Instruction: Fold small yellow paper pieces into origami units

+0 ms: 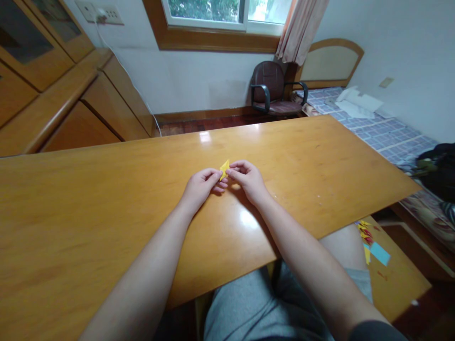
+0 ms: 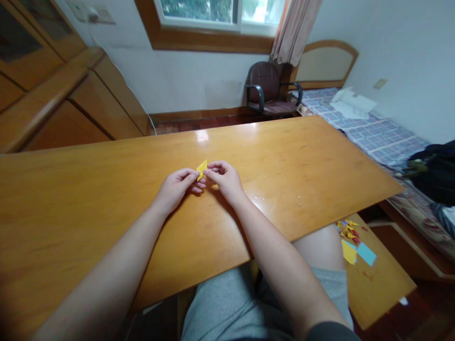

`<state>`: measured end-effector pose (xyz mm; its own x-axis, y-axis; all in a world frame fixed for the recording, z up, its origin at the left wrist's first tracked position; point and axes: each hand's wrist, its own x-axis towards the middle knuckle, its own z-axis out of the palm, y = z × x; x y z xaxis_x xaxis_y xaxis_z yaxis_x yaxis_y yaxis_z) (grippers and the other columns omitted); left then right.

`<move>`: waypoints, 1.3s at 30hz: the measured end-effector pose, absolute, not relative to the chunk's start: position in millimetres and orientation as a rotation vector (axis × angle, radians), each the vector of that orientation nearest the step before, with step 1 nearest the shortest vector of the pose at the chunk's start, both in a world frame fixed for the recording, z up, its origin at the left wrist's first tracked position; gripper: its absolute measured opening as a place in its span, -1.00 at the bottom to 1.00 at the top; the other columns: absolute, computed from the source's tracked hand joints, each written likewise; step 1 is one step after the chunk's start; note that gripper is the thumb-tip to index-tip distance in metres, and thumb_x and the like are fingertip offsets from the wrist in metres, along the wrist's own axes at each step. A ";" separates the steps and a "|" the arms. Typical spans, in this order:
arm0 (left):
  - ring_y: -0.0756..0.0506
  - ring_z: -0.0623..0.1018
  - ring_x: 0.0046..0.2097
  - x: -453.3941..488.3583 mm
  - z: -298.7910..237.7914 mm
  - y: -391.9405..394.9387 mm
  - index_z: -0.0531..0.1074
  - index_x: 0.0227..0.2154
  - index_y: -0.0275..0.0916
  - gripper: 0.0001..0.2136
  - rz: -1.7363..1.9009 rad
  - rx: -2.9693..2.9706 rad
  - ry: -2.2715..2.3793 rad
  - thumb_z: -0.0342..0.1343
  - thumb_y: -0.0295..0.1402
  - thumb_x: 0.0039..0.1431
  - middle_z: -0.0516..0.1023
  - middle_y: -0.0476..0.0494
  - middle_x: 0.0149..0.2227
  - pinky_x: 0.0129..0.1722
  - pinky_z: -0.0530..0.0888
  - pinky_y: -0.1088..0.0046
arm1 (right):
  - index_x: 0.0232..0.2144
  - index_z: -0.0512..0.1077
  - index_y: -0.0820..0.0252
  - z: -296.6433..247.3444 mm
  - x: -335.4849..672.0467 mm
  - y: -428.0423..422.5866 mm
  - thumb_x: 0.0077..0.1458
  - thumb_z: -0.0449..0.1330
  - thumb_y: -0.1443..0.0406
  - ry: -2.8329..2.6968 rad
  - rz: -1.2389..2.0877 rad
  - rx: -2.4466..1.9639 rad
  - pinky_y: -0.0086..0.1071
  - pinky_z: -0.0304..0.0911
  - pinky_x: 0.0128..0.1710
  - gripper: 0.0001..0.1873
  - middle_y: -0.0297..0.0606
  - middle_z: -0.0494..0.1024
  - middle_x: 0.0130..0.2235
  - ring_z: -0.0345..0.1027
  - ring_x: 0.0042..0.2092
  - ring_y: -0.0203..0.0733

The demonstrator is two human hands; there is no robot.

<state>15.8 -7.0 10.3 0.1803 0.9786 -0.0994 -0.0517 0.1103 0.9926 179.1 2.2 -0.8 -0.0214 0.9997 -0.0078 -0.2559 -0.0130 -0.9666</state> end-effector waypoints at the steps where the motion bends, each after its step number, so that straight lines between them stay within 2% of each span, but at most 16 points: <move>1: -0.06 0.61 -0.42 15.9 10.7 -7.2 0.49 -0.38 -0.31 -0.58 1.019 1.164 1.076 0.31 0.00 -0.04 0.62 -0.16 -0.41 -0.40 0.58 0.41 | -0.36 0.45 0.18 -0.6 179.3 2.3 -0.25 0.47 0.15 -1.020 1.340 -1.015 -0.38 0.30 -0.26 -0.59 -0.38 0.54 -0.41 0.39 -0.37 -0.32; 16: -0.07 0.62 -0.39 14.1 8.0 -6.1 0.53 -0.38 -0.33 -0.64 0.989 1.154 1.063 0.37 -0.11 -0.06 0.65 -0.20 -0.40 -0.30 0.57 0.38 | -0.35 0.45 0.17 2.2 179.7 1.3 -0.25 0.46 0.15 -1.018 1.323 -1.005 -0.38 0.30 -0.25 -0.60 -0.39 0.53 -0.41 0.37 -0.36 -0.31; 24: -0.06 0.61 -0.43 13.0 11.1 -7.7 0.52 -0.42 -0.32 -0.65 0.940 1.168 1.083 0.37 -0.09 -0.05 0.65 -0.20 -0.41 -0.33 0.57 0.37 | -0.35 0.45 0.18 0.1 180.1 2.3 -0.23 0.46 0.18 -1.005 1.318 -0.989 -0.38 0.28 -0.24 -0.62 -0.39 0.51 -0.40 0.36 -0.36 -0.33; 31: -0.07 0.61 -0.44 13.7 10.9 -6.8 0.51 -0.45 -0.31 -0.63 0.923 1.206 1.081 0.36 -0.06 -0.08 0.64 -0.19 -0.46 -0.36 0.54 0.40 | -0.20 0.48 0.14 1.5 176.9 -0.2 -0.14 0.42 0.10 -1.046 1.411 -0.899 -0.39 0.31 -0.24 -0.56 -0.37 0.53 -0.30 0.38 -0.31 -0.31; 34: -0.08 0.61 -0.44 14.0 9.9 -6.7 0.52 -0.44 -0.31 -0.63 0.889 1.231 1.066 0.35 -0.05 -0.06 0.63 -0.18 -0.47 -0.37 0.54 0.40 | -0.15 0.47 0.14 2.7 176.2 -1.3 -0.17 0.45 0.16 -1.101 1.421 -0.884 -0.40 0.30 -0.28 -0.51 -0.41 0.52 -0.38 0.37 -0.36 -0.33; 39: -0.06 0.59 -0.44 13.6 11.0 -8.0 0.51 -0.44 -0.31 -0.66 0.863 1.252 1.032 0.34 -0.08 -0.03 0.64 -0.18 -0.45 -0.33 0.53 0.39 | -0.18 0.45 0.15 4.5 176.5 -2.0 -0.18 0.45 0.19 -1.078 1.431 -0.908 -0.42 0.29 -0.32 -0.52 -0.44 0.53 -0.44 0.38 -0.41 -0.34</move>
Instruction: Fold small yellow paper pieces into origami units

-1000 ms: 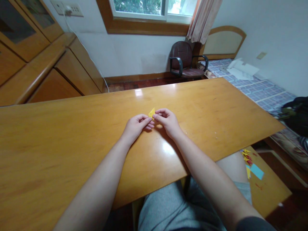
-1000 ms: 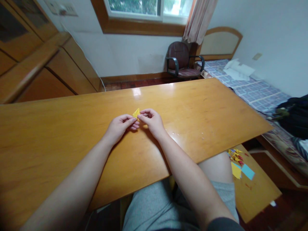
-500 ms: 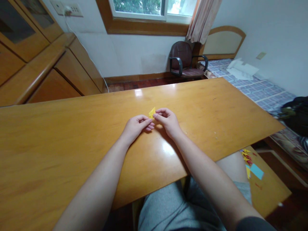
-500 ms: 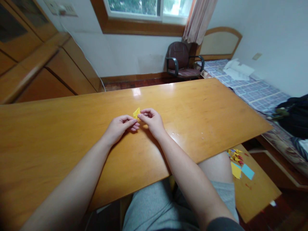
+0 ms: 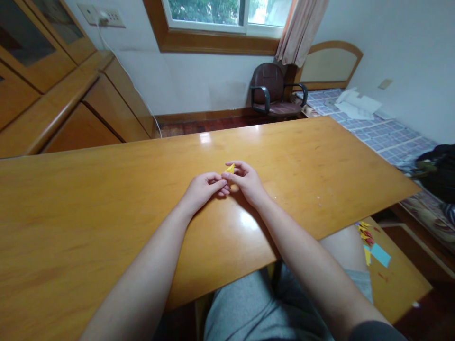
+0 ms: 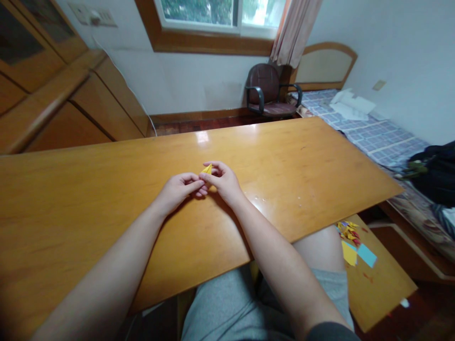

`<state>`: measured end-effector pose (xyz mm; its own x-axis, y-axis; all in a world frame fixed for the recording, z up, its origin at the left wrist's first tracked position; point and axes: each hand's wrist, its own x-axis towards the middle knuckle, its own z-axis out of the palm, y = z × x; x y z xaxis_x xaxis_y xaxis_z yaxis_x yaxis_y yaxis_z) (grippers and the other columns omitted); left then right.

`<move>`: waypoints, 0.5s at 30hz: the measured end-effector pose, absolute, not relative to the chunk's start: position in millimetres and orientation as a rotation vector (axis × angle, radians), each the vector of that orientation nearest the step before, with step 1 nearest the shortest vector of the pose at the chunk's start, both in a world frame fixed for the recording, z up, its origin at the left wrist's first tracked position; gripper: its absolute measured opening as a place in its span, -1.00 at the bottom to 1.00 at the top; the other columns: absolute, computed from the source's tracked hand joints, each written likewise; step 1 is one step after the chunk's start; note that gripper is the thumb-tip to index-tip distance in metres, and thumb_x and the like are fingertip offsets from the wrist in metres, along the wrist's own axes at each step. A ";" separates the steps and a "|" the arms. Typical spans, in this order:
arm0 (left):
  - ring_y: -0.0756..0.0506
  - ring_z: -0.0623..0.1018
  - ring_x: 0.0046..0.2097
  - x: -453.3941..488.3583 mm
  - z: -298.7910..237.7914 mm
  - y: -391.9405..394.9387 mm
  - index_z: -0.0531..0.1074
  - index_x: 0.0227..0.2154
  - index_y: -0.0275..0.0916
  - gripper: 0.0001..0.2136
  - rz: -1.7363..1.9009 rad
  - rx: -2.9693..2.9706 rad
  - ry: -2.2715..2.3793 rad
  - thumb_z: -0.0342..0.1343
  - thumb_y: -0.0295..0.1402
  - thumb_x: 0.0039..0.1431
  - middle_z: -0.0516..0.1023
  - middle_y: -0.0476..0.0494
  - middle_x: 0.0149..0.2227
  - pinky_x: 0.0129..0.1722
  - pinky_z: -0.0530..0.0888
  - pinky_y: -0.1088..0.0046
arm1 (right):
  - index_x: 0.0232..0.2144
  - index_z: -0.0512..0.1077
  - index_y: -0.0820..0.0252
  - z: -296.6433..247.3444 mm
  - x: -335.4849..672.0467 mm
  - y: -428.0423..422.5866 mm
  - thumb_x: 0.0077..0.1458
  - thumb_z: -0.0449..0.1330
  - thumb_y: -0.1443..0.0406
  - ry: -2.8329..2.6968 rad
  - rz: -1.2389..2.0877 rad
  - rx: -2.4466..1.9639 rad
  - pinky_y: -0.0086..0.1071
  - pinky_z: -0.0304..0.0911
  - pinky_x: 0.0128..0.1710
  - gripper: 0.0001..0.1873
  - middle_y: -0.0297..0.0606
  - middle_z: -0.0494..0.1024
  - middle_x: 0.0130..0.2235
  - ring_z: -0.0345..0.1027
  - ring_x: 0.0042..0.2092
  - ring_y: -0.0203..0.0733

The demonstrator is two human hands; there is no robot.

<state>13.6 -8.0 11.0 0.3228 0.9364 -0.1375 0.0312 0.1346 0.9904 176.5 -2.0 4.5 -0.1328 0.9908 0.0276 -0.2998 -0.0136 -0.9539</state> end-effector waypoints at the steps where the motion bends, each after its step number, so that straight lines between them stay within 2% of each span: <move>1: -0.06 0.59 -0.44 13.5 11.8 -8.3 0.51 -0.44 -0.31 -0.66 0.861 1.251 1.031 0.34 -0.09 -0.03 0.64 -0.17 -0.45 -0.33 0.53 0.39 | -0.19 0.45 0.15 4.6 176.6 -1.8 -0.19 0.45 0.19 -1.074 1.432 -0.908 -0.42 0.29 -0.33 -0.52 -0.44 0.54 -0.44 0.38 -0.42 -0.35; 15: -0.05 0.60 -0.40 14.3 11.9 -8.6 0.50 -0.43 -0.30 -0.66 0.931 1.201 1.014 0.35 -0.10 -0.04 0.63 -0.14 -0.43 -0.33 0.51 0.43 | -0.18 0.44 0.15 5.6 176.3 -0.9 -0.19 0.46 0.22 -1.034 1.415 -0.891 -0.42 0.29 -0.34 -0.52 -0.48 0.52 -0.49 0.37 -0.45 -0.36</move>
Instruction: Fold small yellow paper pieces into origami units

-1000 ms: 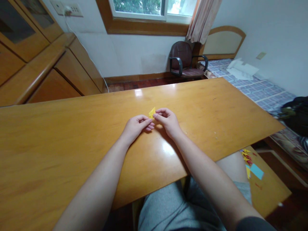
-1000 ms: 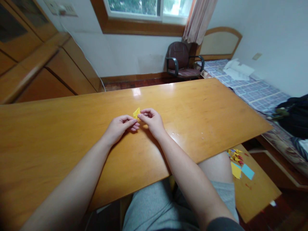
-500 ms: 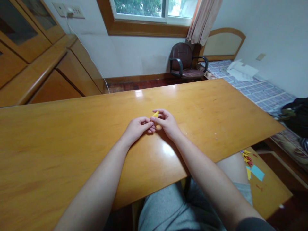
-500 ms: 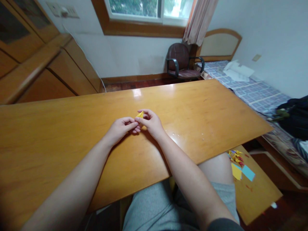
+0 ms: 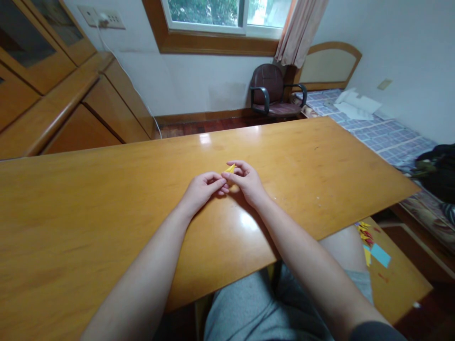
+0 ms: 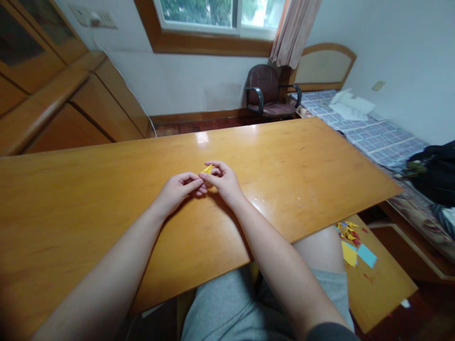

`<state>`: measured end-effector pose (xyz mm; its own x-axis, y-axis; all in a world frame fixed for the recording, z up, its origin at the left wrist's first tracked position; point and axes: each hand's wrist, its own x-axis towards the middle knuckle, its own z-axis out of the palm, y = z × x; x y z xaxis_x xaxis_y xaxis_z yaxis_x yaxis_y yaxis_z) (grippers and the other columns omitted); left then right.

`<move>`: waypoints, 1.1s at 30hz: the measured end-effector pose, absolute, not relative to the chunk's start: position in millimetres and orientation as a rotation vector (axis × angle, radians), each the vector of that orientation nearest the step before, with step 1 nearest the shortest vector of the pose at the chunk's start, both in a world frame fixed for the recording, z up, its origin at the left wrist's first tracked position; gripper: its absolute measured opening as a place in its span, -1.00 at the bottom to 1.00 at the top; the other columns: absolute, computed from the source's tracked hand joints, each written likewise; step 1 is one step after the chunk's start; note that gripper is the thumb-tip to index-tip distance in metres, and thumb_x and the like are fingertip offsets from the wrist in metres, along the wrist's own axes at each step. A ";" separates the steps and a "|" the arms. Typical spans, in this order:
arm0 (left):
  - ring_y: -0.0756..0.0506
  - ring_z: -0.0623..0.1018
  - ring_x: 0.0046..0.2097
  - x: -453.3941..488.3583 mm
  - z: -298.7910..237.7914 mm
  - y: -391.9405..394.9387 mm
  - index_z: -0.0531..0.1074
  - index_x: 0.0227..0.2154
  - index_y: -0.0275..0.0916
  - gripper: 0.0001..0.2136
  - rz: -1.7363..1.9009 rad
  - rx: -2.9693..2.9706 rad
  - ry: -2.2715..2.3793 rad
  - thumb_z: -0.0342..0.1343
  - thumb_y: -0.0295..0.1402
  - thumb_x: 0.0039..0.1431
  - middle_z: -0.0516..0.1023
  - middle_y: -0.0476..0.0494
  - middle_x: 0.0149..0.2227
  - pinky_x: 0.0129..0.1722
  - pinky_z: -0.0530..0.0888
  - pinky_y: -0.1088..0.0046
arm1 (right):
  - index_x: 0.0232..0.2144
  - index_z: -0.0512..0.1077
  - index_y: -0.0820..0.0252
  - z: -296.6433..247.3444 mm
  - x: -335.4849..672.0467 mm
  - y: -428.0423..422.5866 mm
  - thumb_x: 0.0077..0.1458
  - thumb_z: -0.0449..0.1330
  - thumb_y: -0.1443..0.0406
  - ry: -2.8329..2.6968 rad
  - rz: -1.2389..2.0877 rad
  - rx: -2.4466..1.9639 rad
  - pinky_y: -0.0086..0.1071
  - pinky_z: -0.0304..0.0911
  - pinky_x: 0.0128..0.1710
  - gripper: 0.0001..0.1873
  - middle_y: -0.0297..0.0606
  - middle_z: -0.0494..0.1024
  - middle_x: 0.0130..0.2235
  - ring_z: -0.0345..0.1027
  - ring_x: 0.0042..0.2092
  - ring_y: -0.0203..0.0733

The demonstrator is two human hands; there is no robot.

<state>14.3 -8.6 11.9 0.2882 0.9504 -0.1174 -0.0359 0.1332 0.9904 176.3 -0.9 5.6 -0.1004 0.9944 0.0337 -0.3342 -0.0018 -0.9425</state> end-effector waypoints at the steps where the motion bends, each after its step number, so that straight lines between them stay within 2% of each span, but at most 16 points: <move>1: -0.05 0.60 -0.40 14.6 12.0 -8.8 0.50 -0.43 -0.30 -0.67 0.935 1.205 1.012 0.35 -0.10 -0.04 0.63 -0.13 -0.44 -0.33 0.51 0.44 | -0.17 0.44 0.14 5.1 176.1 -0.7 -0.18 0.46 0.21 -1.043 1.406 -0.888 -0.42 0.29 -0.33 -0.51 -0.48 0.52 -0.48 0.37 -0.44 -0.35; 4: -0.05 0.60 -0.40 15.9 13.1 -9.9 0.51 -0.43 -0.30 -0.67 0.935 1.222 1.016 0.36 -0.10 -0.04 0.62 -0.12 -0.44 -0.32 0.52 0.43 | -0.16 0.44 0.13 4.2 175.9 -0.3 -0.17 0.45 0.20 -1.058 1.381 -0.886 -0.42 0.30 -0.32 -0.52 -0.46 0.52 -0.45 0.38 -0.41 -0.35; 9: -0.06 0.60 -0.39 17.0 15.5 -11.8 0.51 -0.43 -0.29 -0.66 0.945 1.227 1.025 0.36 -0.09 -0.05 0.63 -0.14 -0.43 -0.31 0.53 0.42 | -0.22 0.45 0.15 5.3 176.1 -0.3 -0.18 0.46 0.22 -1.035 1.363 -0.890 -0.43 0.27 -0.36 -0.56 -0.53 0.43 -0.53 0.33 -0.47 -0.38; 17: -0.06 0.60 -0.39 16.8 15.9 -11.5 0.50 -0.42 -0.29 -0.64 0.989 1.208 1.015 0.37 -0.08 -0.08 0.64 -0.13 -0.42 -0.34 0.53 0.44 | -0.19 0.44 0.14 6.7 175.9 -1.4 -0.17 0.46 0.23 -1.028 1.403 -0.863 -0.44 0.26 -0.36 -0.54 -0.55 0.43 -0.55 0.33 -0.48 -0.38; 24: -0.07 0.61 -0.39 18.2 12.1 -10.2 0.52 -0.41 -0.29 -0.65 1.020 1.229 1.021 0.37 -0.08 -0.08 0.64 -0.13 -0.43 -0.32 0.54 0.41 | -0.19 0.44 0.13 5.6 174.4 -1.4 -0.15 0.45 0.22 -1.043 1.413 -0.839 -0.39 0.33 -0.26 -0.56 -0.41 0.57 -0.36 0.42 -0.35 -0.33; 28: -0.08 0.62 -0.38 17.2 7.2 -8.7 0.52 -0.39 -0.29 -0.65 1.020 1.246 1.023 0.36 -0.08 -0.04 0.65 -0.16 -0.41 -0.28 0.55 0.39 | -0.21 0.44 0.12 5.4 175.4 -1.2 -0.13 0.43 0.19 -1.078 1.333 -0.876 -0.40 0.32 -0.30 -0.60 -0.45 0.50 -0.43 0.39 -0.39 -0.34; 33: -0.09 0.63 -0.35 17.1 9.8 -9.5 0.50 -0.38 -0.29 -0.63 1.012 1.201 1.007 0.38 -0.08 -0.08 0.66 -0.17 -0.39 -0.26 0.55 0.38 | -0.23 0.44 0.11 8.7 175.6 -2.3 -0.16 0.43 0.18 -1.084 1.306 -0.872 -0.39 0.34 -0.29 -0.59 -0.43 0.51 -0.41 0.40 -0.38 -0.33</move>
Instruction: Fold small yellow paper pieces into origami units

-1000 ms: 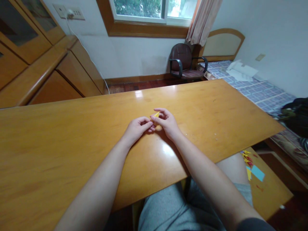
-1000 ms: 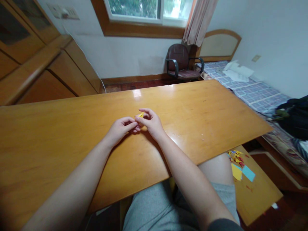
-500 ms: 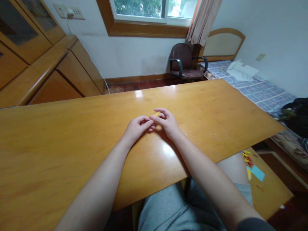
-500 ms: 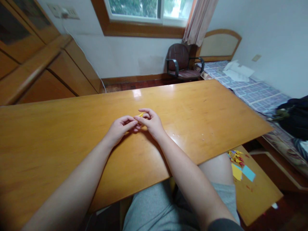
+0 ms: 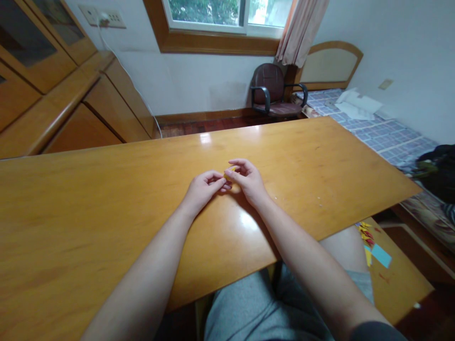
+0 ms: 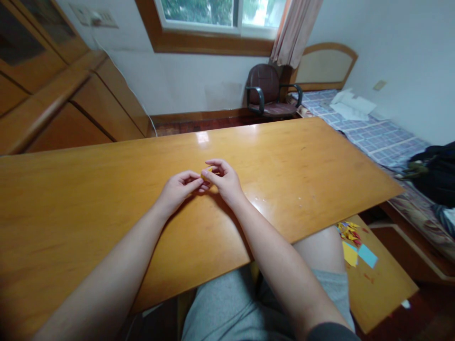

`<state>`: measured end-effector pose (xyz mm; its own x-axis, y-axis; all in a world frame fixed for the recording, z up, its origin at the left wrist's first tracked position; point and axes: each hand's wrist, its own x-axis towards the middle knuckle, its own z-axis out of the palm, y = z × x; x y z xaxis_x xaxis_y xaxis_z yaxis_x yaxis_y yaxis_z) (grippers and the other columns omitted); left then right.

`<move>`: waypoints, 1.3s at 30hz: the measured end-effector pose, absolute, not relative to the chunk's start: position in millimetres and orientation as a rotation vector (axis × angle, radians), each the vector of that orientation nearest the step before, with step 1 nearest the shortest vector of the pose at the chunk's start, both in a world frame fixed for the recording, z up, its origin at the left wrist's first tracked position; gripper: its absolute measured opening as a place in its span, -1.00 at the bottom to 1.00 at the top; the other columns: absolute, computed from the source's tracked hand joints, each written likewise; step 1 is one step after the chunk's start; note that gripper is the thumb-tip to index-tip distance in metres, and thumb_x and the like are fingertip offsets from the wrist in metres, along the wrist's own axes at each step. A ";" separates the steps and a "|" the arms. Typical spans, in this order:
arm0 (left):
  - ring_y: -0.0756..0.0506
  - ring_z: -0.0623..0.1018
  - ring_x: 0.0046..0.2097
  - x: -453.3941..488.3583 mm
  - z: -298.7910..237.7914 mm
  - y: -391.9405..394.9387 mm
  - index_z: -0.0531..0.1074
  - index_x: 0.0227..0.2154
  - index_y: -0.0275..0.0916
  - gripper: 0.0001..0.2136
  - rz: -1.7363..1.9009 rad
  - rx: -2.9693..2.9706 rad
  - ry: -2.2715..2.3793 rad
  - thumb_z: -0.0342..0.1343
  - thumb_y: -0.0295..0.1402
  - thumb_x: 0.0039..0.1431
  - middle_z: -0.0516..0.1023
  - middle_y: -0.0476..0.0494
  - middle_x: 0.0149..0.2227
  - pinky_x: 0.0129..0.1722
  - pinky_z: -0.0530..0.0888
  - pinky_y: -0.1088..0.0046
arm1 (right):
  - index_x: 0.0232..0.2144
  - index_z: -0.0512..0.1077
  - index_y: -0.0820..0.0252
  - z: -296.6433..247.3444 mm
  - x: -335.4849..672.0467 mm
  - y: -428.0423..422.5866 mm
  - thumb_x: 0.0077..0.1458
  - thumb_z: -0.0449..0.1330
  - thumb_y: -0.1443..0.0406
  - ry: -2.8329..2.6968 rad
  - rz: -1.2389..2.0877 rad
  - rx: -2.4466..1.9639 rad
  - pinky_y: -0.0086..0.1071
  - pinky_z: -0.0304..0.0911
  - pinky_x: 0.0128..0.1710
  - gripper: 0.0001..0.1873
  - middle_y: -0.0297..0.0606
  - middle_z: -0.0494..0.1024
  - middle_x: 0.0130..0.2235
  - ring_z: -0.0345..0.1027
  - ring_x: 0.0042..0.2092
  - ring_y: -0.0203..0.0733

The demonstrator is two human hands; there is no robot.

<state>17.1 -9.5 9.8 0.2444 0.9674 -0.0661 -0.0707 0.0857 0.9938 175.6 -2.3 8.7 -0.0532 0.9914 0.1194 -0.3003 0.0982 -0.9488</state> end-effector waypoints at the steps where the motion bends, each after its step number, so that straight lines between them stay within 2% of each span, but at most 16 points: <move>1: -0.09 0.63 -0.34 17.3 11.2 -10.0 0.51 -0.37 -0.29 -0.63 1.007 1.192 1.001 0.38 -0.08 -0.08 0.66 -0.17 -0.38 -0.25 0.56 0.38 | -0.23 0.44 0.11 9.1 175.5 -2.5 -0.16 0.44 0.18 -1.079 1.311 -0.871 -0.38 0.34 -0.29 -0.59 -0.43 0.51 -0.42 0.40 -0.38 -0.32; 14: -0.10 0.62 -0.35 17.1 13.3 -11.1 0.53 -0.40 -0.28 -0.64 1.024 1.205 1.025 0.36 -0.06 -0.06 0.65 -0.14 -0.40 -0.24 0.56 0.35 | -0.26 0.44 0.14 11.0 174.3 -4.5 -0.16 0.44 0.19 -1.033 1.305 -0.910 -0.37 0.34 -0.30 -0.60 -0.44 0.55 -0.47 0.41 -0.42 -0.31; 21: -0.11 0.65 -0.34 17.4 14.1 -13.0 0.50 -0.39 -0.29 -0.64 1.022 1.165 1.033 0.37 -0.09 -0.05 0.66 -0.15 -0.38 -0.21 0.59 0.31 | -0.26 0.42 0.15 7.6 180.7 1.9 -0.09 0.38 0.20 -0.957 1.200 -0.924 -0.33 0.33 -0.16 -0.67 -0.29 0.64 -0.34 0.48 -0.29 -0.26; 28: -0.10 0.64 -0.36 18.0 12.9 -11.4 0.49 -0.38 -0.30 -0.63 1.033 1.152 1.041 0.36 -0.07 -0.05 0.66 -0.17 -0.40 -0.24 0.59 0.33 | -0.17 0.44 0.13 5.2 180.2 3.5 -0.06 0.37 0.13 -0.917 1.251 -0.910 -0.38 0.34 -0.22 -0.60 -0.30 0.59 -0.22 0.44 -0.25 -0.30; 33: -0.10 0.64 -0.35 18.4 13.3 -10.0 0.51 -0.37 -0.30 -0.61 1.023 1.174 1.046 0.36 -0.05 -0.07 0.65 -0.15 -0.40 -0.27 0.58 0.37 | -0.21 0.49 0.12 2.0 176.9 1.9 -0.19 0.44 0.17 -1.046 1.347 -0.919 -0.40 0.32 -0.28 -0.56 -0.43 0.46 -0.39 0.36 -0.35 -0.33; 39: -0.10 0.64 -0.37 18.4 15.9 -12.1 0.50 -0.38 -0.32 -0.63 0.975 1.117 1.057 0.36 -0.09 -0.06 0.66 -0.21 -0.38 -0.29 0.57 0.36 | -0.25 0.50 0.12 1.5 179.9 4.6 -0.20 0.44 0.22 -0.963 1.246 -0.930 -0.41 0.28 -0.22 -0.61 -0.43 0.44 -0.37 0.37 -0.31 -0.34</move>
